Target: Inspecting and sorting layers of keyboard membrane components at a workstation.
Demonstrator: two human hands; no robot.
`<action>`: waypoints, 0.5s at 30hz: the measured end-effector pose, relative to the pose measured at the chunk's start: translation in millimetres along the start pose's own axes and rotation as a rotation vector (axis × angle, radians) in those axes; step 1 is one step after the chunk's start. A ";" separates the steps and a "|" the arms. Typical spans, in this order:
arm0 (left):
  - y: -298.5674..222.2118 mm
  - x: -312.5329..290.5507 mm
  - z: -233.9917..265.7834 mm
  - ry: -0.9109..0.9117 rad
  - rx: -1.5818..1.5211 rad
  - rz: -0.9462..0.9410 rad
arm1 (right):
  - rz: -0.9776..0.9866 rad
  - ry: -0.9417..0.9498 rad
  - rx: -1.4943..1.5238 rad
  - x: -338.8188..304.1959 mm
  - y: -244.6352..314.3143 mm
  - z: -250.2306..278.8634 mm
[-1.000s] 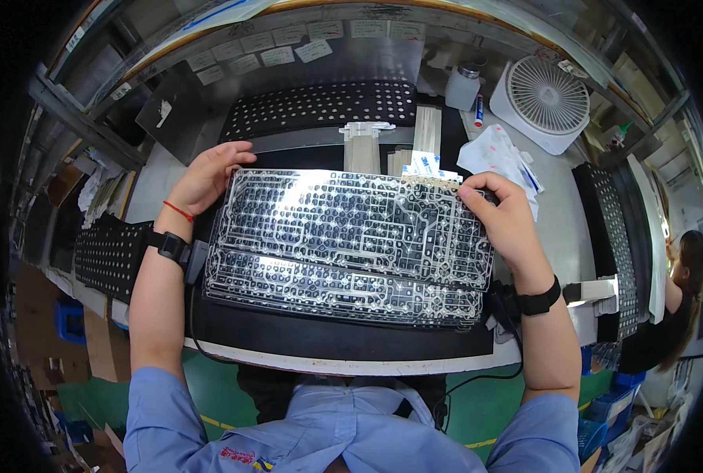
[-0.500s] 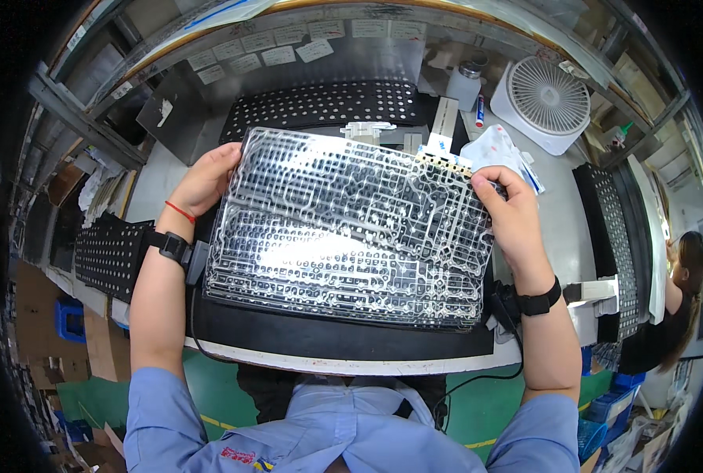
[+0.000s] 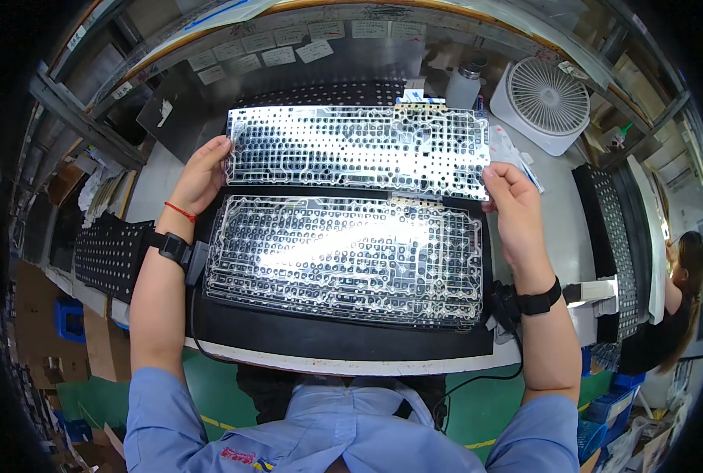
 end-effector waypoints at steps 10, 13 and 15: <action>-4.5 -0.3 1.8 -0.035 -0.017 -0.043 | 0.006 -0.051 -0.013 -3.1 8.4 2.5; -4.1 0.5 3.5 -0.033 -0.051 -0.033 | -0.005 -0.079 0.017 -4.2 8.5 0.7; -4.2 0.3 5.3 -0.022 -0.024 -0.051 | -0.028 -0.116 0.078 -4.0 7.8 0.5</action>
Point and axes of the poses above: each hand's wrist, its own x-axis towards the middle knuckle, its own z-axis out of the back of the hand, y = z × x, the point moved 5 cm from there along x, towards the middle knuckle, and after that the axes turned 2 degrees about -y, right-handed, at the moved point
